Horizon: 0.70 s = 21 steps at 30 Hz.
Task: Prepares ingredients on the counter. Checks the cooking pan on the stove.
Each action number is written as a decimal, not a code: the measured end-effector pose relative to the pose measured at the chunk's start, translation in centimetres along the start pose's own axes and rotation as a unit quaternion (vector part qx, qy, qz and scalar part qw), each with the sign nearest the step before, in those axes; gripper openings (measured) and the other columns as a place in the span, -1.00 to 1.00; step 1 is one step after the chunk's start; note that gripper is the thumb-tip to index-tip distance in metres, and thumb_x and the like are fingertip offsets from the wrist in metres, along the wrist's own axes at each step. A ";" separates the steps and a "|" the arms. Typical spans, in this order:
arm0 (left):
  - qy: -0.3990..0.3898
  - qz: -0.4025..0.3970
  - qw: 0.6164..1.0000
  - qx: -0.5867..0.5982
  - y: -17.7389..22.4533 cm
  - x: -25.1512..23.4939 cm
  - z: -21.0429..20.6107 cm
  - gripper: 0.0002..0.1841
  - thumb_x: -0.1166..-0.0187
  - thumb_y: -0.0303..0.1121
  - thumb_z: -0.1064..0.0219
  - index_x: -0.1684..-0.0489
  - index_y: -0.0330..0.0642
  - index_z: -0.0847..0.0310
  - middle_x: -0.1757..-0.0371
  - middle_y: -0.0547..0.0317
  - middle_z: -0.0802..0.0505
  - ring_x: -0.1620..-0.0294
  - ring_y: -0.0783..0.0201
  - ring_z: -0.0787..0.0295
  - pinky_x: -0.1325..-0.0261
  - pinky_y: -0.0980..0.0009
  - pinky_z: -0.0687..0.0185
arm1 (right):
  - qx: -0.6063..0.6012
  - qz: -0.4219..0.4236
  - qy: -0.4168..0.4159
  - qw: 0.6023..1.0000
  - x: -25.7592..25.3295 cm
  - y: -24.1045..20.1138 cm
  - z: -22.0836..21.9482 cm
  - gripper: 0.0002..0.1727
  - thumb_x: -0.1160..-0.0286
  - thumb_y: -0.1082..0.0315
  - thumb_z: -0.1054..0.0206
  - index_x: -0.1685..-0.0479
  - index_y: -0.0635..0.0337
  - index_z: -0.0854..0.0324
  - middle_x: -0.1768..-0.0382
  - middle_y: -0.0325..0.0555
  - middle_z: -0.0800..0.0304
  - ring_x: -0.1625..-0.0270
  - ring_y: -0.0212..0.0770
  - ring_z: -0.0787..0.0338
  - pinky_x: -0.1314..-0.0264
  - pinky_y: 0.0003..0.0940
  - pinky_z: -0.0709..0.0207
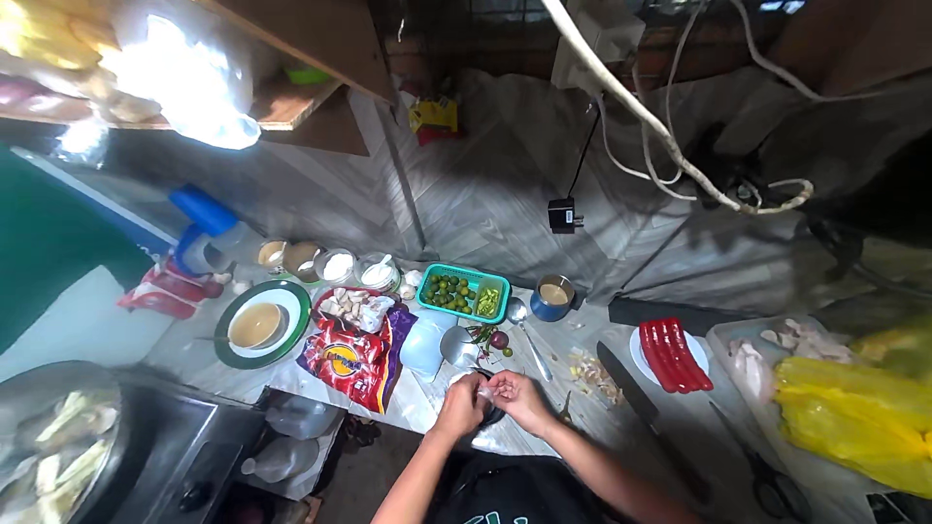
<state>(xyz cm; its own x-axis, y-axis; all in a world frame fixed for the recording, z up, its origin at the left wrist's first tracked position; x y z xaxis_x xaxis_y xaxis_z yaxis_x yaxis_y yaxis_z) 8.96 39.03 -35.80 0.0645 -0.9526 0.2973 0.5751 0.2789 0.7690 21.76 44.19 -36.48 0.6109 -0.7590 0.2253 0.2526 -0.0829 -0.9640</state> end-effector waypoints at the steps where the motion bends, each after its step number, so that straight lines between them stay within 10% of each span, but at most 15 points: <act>1: 0.023 -0.008 1.000 -0.011 0.0 0.1 -0.1 -0.72 -0.54 -0.50 -0.29 -0.14 -0.46 -0.67 -0.06 -0.30 -0.82 -0.12 -0.14 -0.79 -0.32 -0.04 -0.64 | -0.005 0.004 -0.002 1.000 0.0 0.0 0.0 -0.72 -0.30 0.65 -0.42 -0.02 0.50 -0.65 0.12 0.04 -0.81 0.12 -0.36 -0.82 -0.06 -0.46 -0.72; 9: 0.127 -0.110 0.986 -0.014 0.7 1.2 -0.2 -0.75 -0.49 -0.64 -0.20 0.00 -0.49 -0.75 -0.02 -0.29 -0.87 -0.13 -0.14 -0.85 -0.33 -0.01 -0.68 | 0.078 -0.021 -0.079 0.994 -0.9 0.3 0.4 -0.66 -0.54 0.50 -0.38 -0.24 0.47 -0.66 0.00 0.11 -0.82 0.02 -0.32 -0.80 -0.17 -0.43 -0.66; 18: 0.134 -0.047 0.989 0.033 0.1 1.6 -0.3 -0.75 -0.48 -0.60 -0.25 -0.05 -0.49 -0.73 0.01 -0.29 -0.86 -0.07 -0.10 -0.84 -0.27 0.02 -0.69 | 0.050 0.004 -0.079 0.996 -0.9 1.0 0.5 -0.71 -0.46 0.52 -0.42 -0.11 0.47 -0.62 0.09 0.06 -0.79 0.09 -0.33 -0.80 -0.09 -0.43 -0.69; 21: 0.144 0.035 0.987 0.064 -0.1 2.4 -0.4 -0.67 -0.51 -0.47 -0.27 -0.20 -0.41 -0.65 0.25 -0.14 -0.86 0.27 0.00 -0.83 0.04 0.01 -0.72 | 0.049 -0.001 -0.031 0.998 -0.8 0.9 0.7 -0.74 -0.44 0.52 -0.39 -0.08 0.44 -0.71 0.18 0.01 -0.81 0.19 -0.40 -0.77 0.01 -0.48 -0.67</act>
Point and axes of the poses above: each hand's wrist, its own x-axis away from the middle knuckle, its own z-axis out of the back of the hand, y = z × x, the point moved 6 cm from there along -x, towards the middle knuckle
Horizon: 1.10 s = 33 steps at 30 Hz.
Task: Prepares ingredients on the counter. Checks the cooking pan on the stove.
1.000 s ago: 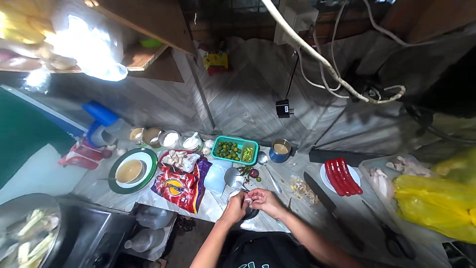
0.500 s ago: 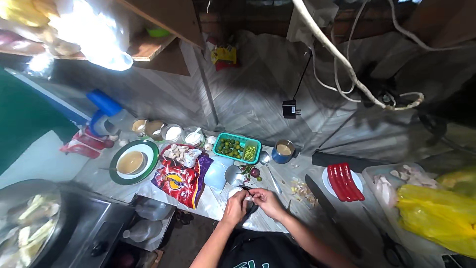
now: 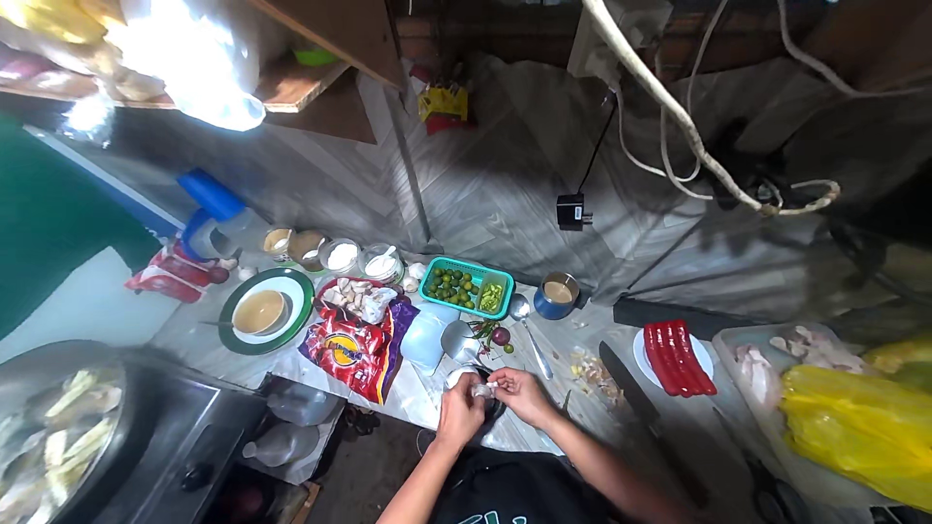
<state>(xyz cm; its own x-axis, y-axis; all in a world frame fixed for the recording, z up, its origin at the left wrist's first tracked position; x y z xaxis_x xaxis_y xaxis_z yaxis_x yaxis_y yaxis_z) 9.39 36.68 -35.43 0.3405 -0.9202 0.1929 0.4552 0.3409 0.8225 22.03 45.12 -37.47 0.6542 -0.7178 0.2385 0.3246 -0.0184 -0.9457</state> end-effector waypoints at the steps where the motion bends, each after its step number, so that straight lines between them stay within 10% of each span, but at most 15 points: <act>1: -0.003 0.032 0.999 0.010 -0.2 0.1 0.1 -0.64 -0.55 -0.44 -0.26 -0.28 -0.36 -0.63 0.29 -0.12 -0.85 0.32 0.02 -0.81 0.08 0.00 -0.70 | -0.004 -0.007 0.015 1.000 0.2 -0.3 0.0 -0.74 -0.44 0.53 -0.37 -0.07 0.44 -0.72 0.20 0.00 -0.81 0.23 -0.40 -0.75 0.04 -0.48 -0.66; 3: -0.008 0.039 0.998 0.040 -0.8 0.2 0.6 -0.63 -0.60 -0.40 -0.21 -0.31 -0.29 -0.67 0.25 -0.07 -0.86 0.29 0.11 -0.78 0.06 0.08 -0.67 | -0.042 -0.014 0.039 0.998 0.8 -1.1 0.1 -0.73 -0.42 0.56 -0.32 -0.06 0.43 -0.72 0.30 -0.09 -0.79 0.35 -0.43 -0.72 0.16 -0.47 -0.67; 7: -0.026 -0.075 0.996 -0.042 -1.5 0.3 1.7 -0.50 -0.34 -0.34 -0.38 -0.34 -0.22 -0.74 -0.37 -0.24 -0.73 -0.41 -0.21 -0.61 -0.48 -0.12 -0.45 | -0.208 0.001 0.041 0.977 2.5 -4.6 0.8 -0.82 -0.39 0.66 -0.35 0.08 0.38 -0.72 0.42 -0.23 -0.82 0.45 -0.41 -0.79 0.25 -0.45 -0.78; 10: 0.006 -0.108 0.986 -0.124 -2.3 0.5 1.7 -0.65 -0.43 -0.33 -0.46 -0.16 -0.20 -0.83 -0.39 -0.28 -0.73 -0.44 -0.36 -0.57 -0.45 -0.29 -0.41 | -0.205 0.040 0.072 0.975 3.0 -6.8 1.6 -0.87 -0.36 0.67 -0.38 0.20 0.34 -0.69 0.43 -0.27 -0.82 0.43 -0.43 -0.81 0.24 -0.49 -0.78; 14: 0.075 -0.153 0.978 -0.117 -2.1 1.0 1.9 -0.84 -0.43 -0.49 -0.40 0.16 -0.30 -0.88 -0.23 -0.24 -0.83 -0.36 -0.35 -0.66 -0.34 -0.31 -0.48 | 0.055 0.041 0.167 0.984 2.7 -7.6 4.3 -0.85 -0.53 0.48 -0.38 0.14 0.45 -0.73 0.35 -0.05 -0.82 0.37 -0.41 -0.79 0.17 -0.52 -0.70; 17: 0.101 -0.190 0.973 -0.087 -1.7 1.2 2.2 -0.83 -0.45 -0.48 -0.31 0.21 -0.37 -0.81 -0.19 -0.20 -0.86 -0.36 -0.25 -0.72 -0.38 -0.28 -0.48 | 0.276 -0.033 0.129 0.952 2.3 -7.1 6.1 -0.58 -0.72 0.19 -0.28 0.14 0.51 -0.74 0.27 0.28 -0.83 0.15 0.12 -0.85 -0.07 0.03 -0.61; 23: 0.105 -0.203 0.973 -0.022 -1.2 1.1 2.4 -0.80 -0.54 -0.59 -0.24 0.08 -0.48 -0.78 0.07 -0.23 -0.90 -0.03 -0.12 -0.89 -0.27 0.01 -0.73 | 0.373 0.086 -0.117 0.916 1.6 -5.4 1.0 -0.24 -0.31 0.12 -0.63 -0.64 -0.12 -0.54 -0.77 0.18 -0.27 -0.77 0.32 -0.26 -0.62 0.35 -0.25; 27: 0.156 -0.219 0.963 0.016 -0.6 1.1 3.4 -0.78 -0.53 -0.58 -0.23 0.09 -0.45 -0.81 0.06 -0.16 -0.92 -0.01 0.00 -0.91 -0.24 0.09 -0.75 | 0.363 0.150 -0.148 0.908 0.2 -5.3 -0.8 -0.72 -0.60 0.40 -0.26 -0.09 0.27 -0.83 -0.49 0.17 -0.67 -0.66 0.26 -0.47 -0.62 0.27 -0.27; 33: 0.161 -0.040 0.967 0.193 -4.2 1.4 5.6 -0.41 -0.51 -0.32 -0.18 -0.49 -0.57 -0.42 -0.60 -0.42 -0.49 -0.70 -0.12 -0.33 -0.71 0.03 -0.22 | 0.143 0.108 -0.128 0.975 0.1 -8.8 1.1 -0.65 -0.74 0.38 -0.15 -0.21 0.52 -0.66 -0.07 0.33 -0.81 -0.17 0.03 -0.80 -0.37 -0.08 -0.56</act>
Point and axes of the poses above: each hand's wrist, its own x-axis away from the middle knuckle, its own z-axis out of the back of the hand, y = z × x, the point moved 6 cm from there along -x, towards the middle knuckle
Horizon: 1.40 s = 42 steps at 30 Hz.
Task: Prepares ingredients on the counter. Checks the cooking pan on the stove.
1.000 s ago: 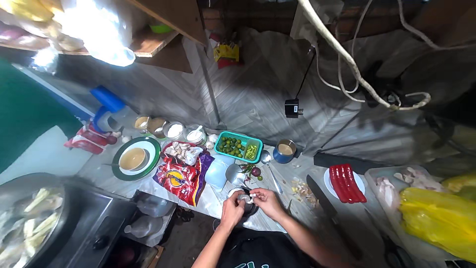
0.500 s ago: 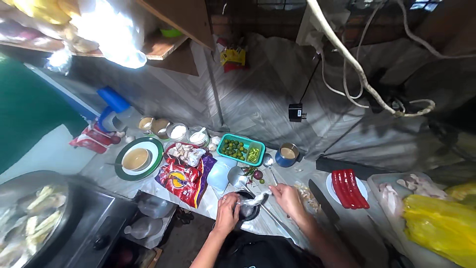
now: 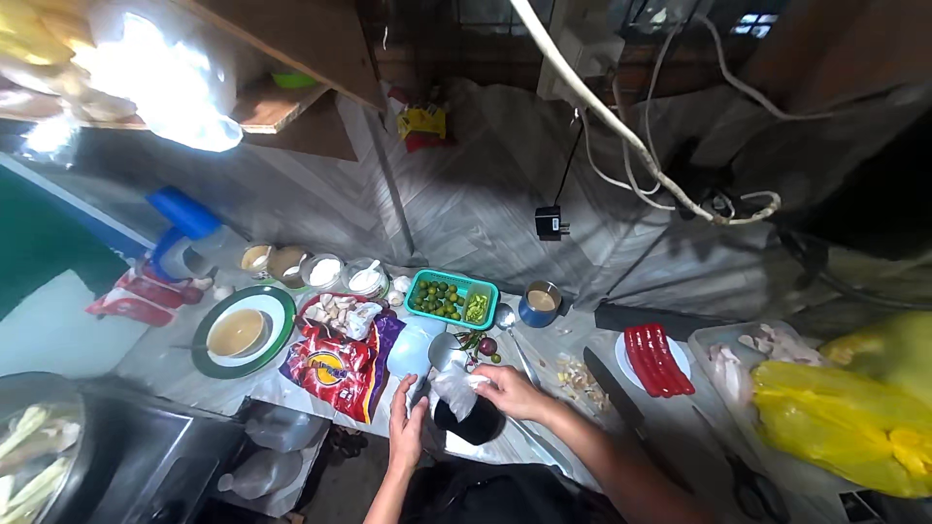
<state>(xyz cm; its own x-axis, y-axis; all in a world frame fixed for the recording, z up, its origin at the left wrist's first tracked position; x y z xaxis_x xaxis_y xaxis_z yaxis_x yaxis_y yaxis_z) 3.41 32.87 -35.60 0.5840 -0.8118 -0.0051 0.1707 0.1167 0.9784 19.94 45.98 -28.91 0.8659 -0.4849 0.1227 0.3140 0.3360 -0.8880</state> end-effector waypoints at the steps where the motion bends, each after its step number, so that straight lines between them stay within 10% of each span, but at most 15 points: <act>1: -0.008 0.048 0.999 -0.001 -1.1 0.2 -0.1 -0.39 -0.53 -0.31 -0.23 -0.54 -0.55 -0.38 -0.62 -0.44 -0.47 -0.69 -0.17 -0.34 -0.70 -0.02 -0.22 | -0.029 0.000 0.017 0.999 0.1 -0.1 0.5 -0.66 -0.75 0.39 -0.14 -0.20 0.54 -0.65 -0.03 0.29 -0.81 -0.09 -0.09 -0.79 -0.30 -0.18 -0.58; 5: -0.074 0.184 0.979 -0.037 -4.1 2.0 -2.4 -0.25 -0.54 -0.27 -0.47 -0.69 -0.42 -0.25 -0.62 -0.42 -0.49 -0.57 -0.20 -0.51 -0.57 -0.08 -0.46 | -0.152 0.029 0.110 0.982 1.2 0.4 2.7 -0.74 -0.68 0.42 -0.16 -0.01 0.47 -0.67 0.17 -0.15 -0.78 0.12 -0.57 -0.70 -0.09 -0.56 -0.60; 10: -0.123 0.224 0.966 -0.026 -3.7 2.0 -5.6 -0.27 -0.58 -0.20 -0.46 -0.67 -0.40 -0.28 -0.46 -0.38 -0.63 -0.39 -0.17 -0.66 -0.41 -0.09 -0.59 | -0.293 0.040 0.198 0.935 3.3 1.9 5.6 -0.83 -0.64 0.47 -0.13 0.04 0.21 -0.64 0.24 -0.44 -0.81 0.15 -0.55 -0.79 -0.04 -0.48 -0.71; 16: -0.223 0.348 0.903 0.119 -2.7 2.6 -12.4 -0.54 -0.92 -0.20 0.08 -0.66 -0.23 -0.24 -0.17 -0.21 -0.78 0.16 0.06 -0.84 0.12 0.18 -0.78 | -0.307 0.002 0.225 0.925 4.1 5.0 5.4 -0.86 -0.65 0.48 -0.13 0.10 0.17 -0.62 0.30 -0.42 -0.77 0.21 -0.54 -0.78 0.02 -0.48 -0.71; 22: -0.207 0.394 0.852 0.274 -1.4 2.7 -15.3 -0.49 -0.95 -0.13 0.33 -0.63 -0.26 -0.25 -0.25 -0.21 -0.76 0.04 0.00 -0.86 0.07 0.17 -0.81 | -0.284 0.015 0.272 0.919 5.3 5.5 7.3 -0.85 -0.62 0.51 -0.13 0.09 0.22 -0.63 0.29 -0.41 -0.79 0.17 -0.54 -0.79 -0.07 -0.49 -0.70; 30: -0.181 0.343 0.905 0.178 -2.4 1.5 -14.3 -0.58 -0.89 -0.31 0.01 -0.60 -0.33 -0.35 -0.23 -0.11 -0.73 0.10 0.23 -0.74 0.08 0.33 -0.68 | -0.320 0.042 0.257 0.911 5.2 2.2 8.8 -0.79 -0.60 0.50 -0.07 0.12 0.13 -0.64 0.27 -0.44 -0.83 0.17 -0.53 -0.82 -0.02 -0.49 -0.73; 35: -0.113 0.365 0.875 0.298 -2.3 2.8 -12.0 -0.41 -0.93 0.01 0.35 -0.61 -0.24 -0.24 -0.23 -0.06 -0.75 0.02 0.12 -0.79 0.01 0.14 -0.73 | -0.297 0.017 0.184 0.937 4.0 1.1 5.5 -0.82 -0.61 0.48 -0.11 0.07 0.23 -0.64 0.27 -0.41 -0.80 0.17 -0.56 -0.77 -0.03 -0.49 -0.70; 42: -0.153 0.343 0.911 0.170 -4.4 2.3 -11.4 -0.44 -0.94 -0.11 0.20 -0.78 -0.25 -0.15 -0.45 -0.29 -0.64 -0.25 -0.04 -0.69 -0.22 0.03 -0.65 | -0.068 -0.106 0.136 0.983 1.5 4.0 1.5 -0.70 -0.71 0.39 -0.17 -0.12 0.49 -0.65 0.01 0.20 -0.79 -0.08 -0.13 -0.77 -0.29 -0.19 -0.59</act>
Point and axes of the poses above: each hand's wrist, its own x-axis away from the middle knuckle, its own z-axis out of the back of the hand, y = z × x, the point moved 6 cm from there along -x, towards the middle knuckle
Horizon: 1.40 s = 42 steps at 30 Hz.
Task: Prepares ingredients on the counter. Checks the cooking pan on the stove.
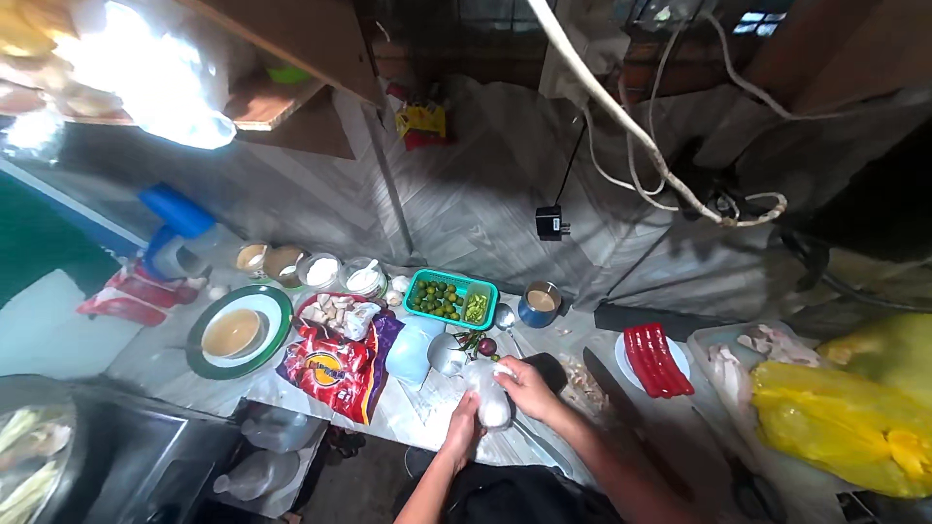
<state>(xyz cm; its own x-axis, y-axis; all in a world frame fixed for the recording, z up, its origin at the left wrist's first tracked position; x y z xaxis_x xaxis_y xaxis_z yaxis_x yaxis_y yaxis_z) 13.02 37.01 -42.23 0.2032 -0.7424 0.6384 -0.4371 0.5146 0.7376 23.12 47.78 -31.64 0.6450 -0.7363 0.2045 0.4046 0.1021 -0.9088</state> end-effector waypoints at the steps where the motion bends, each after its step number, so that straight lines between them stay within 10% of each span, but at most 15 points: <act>1: 0.002 0.005 0.999 -0.032 -0.1 -0.4 -0.3 -0.44 -0.94 -0.12 0.16 -0.79 -0.27 -0.15 -0.40 -0.31 -0.66 -0.18 -0.03 -0.70 -0.18 0.05 -0.65 | 0.023 -0.004 -0.011 1.000 -0.3 0.2 0.0 -0.69 -0.72 0.38 -0.16 -0.16 0.48 -0.64 -0.04 0.24 -0.79 -0.14 -0.07 -0.78 -0.35 -0.14 -0.57; 6: -0.018 -0.060 0.989 -0.135 0.4 -1.6 -1.0 -0.47 -0.85 -0.33 -0.08 -0.75 -0.35 -0.19 -0.48 -0.38 -0.61 -0.23 -0.08 -0.73 -0.23 0.03 -0.67 | 0.119 -0.010 -0.080 0.990 -1.6 0.6 0.8 -0.65 -0.70 0.40 -0.21 -0.27 0.49 -0.65 -0.20 0.34 -0.77 -0.33 0.10 -0.75 -0.53 -0.02 -0.48; 13: 0.035 -0.260 0.961 -0.087 5.8 0.9 -1.8 -0.37 -0.50 -0.45 -0.44 -0.60 -0.41 -0.37 -0.54 -0.34 -0.49 -0.14 0.18 -0.73 -0.14 0.36 -0.71 | 0.101 -0.002 -0.081 0.992 -1.6 -1.3 1.9 -0.58 -0.42 0.49 -0.44 -0.29 0.38 -0.68 -0.08 0.22 -0.82 -0.11 -0.03 -0.80 -0.32 -0.11 -0.61; 18: 0.075 -0.329 0.923 -0.185 7.2 1.5 -1.6 -0.81 -0.54 -0.48 -0.42 0.04 -0.43 -0.80 -0.26 -0.31 -0.73 -0.16 0.16 -0.79 -0.14 0.39 -0.76 | 0.106 0.062 -0.045 0.991 -0.7 -4.3 3.2 -0.64 -0.46 0.55 -0.31 -0.25 0.41 -0.70 0.00 0.13 -0.88 0.00 -0.15 -0.85 -0.19 -0.23 -0.67; 24: 0.010 -0.302 0.947 -0.107 8.6 1.9 -2.2 -0.66 -0.55 -0.50 -0.32 -0.24 -0.50 -0.60 -0.06 -0.08 -0.82 0.05 0.34 -0.81 -0.09 0.40 -0.75 | -0.192 -0.019 -0.001 0.981 -1.0 -2.7 2.9 -0.74 -0.56 0.51 -0.35 -0.18 0.33 -0.61 0.25 -0.16 -0.90 0.54 -0.46 -0.73 0.59 -0.56 -0.54; 27: 0.051 -0.324 0.937 -0.122 8.5 1.8 -2.3 -0.76 -0.50 -0.60 -0.32 -0.05 -0.52 -0.71 0.07 -0.10 -0.88 0.10 0.33 -0.83 -0.10 0.38 -0.75 | -0.281 -0.020 -0.045 0.958 -0.7 -2.9 2.5 -0.68 -0.56 0.57 -0.23 -0.28 0.29 -0.54 -0.01 -0.12 -0.91 0.48 -0.40 -0.80 0.56 -0.51 -0.64; 32: 0.048 -0.257 0.965 0.020 8.3 1.5 -1.3 -0.80 -0.60 -0.65 -0.15 -0.07 -0.51 -0.59 0.22 0.08 -0.84 0.24 0.41 -0.79 0.04 0.42 -0.76 | -0.021 0.041 -0.016 0.999 -1.2 -1.8 3.2 -0.48 -0.28 0.47 -0.57 -0.30 0.40 -0.65 -0.18 0.05 -0.76 0.17 -0.41 -0.73 0.10 -0.51 -0.65; 35: 0.093 -0.221 0.969 0.060 8.3 1.5 -0.7 -0.86 -0.64 -0.63 -0.17 0.01 -0.51 -0.59 0.37 0.12 -0.80 0.38 0.41 -0.74 0.18 0.44 -0.73 | 0.066 0.028 -0.023 0.997 -0.8 -1.8 1.5 -0.73 -0.51 0.44 -0.40 -0.06 0.48 -0.75 0.07 0.22 -0.85 0.06 -0.11 -0.83 -0.13 -0.24 -0.67; 39: 0.206 -0.194 0.958 0.052 8.3 1.6 1.9 -0.84 -0.69 -0.62 -0.14 -0.06 -0.55 -0.53 0.41 0.09 -0.71 0.46 0.40 -0.69 0.25 0.46 -0.72 | -0.042 -0.021 0.173 0.984 -0.3 -0.2 3.6 -0.77 -0.59 0.47 -0.30 0.01 0.55 -0.67 0.31 0.07 -0.81 0.32 -0.29 -0.81 0.12 -0.36 -0.73; 42: 0.202 -0.218 0.955 0.019 8.6 2.0 3.0 -0.78 -0.64 -0.65 -0.15 -0.14 -0.53 -0.58 0.09 -0.07 -0.74 0.16 0.28 -0.66 0.04 0.36 -0.62 | -0.134 -0.025 0.266 0.954 0.6 0.7 5.1 -0.87 -0.52 0.57 -0.32 0.08 0.48 -0.63 0.44 -0.13 -0.75 0.49 -0.46 -0.74 0.33 -0.52 -0.70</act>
<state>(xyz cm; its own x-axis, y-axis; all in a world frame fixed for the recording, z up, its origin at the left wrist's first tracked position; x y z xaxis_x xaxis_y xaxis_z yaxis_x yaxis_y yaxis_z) 7.00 38.65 -35.26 0.6915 -0.6521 0.3109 -0.2637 0.1728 0.9490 27.07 50.83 -30.27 0.1806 -0.9782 0.1022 0.2005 -0.0651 -0.9775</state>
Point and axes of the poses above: each hand's wrist, its own x-axis away from the middle knuckle, its own z-axis out of the back of the hand, y = z × x, the point moved 6 cm from there along -x, towards the middle knuckle
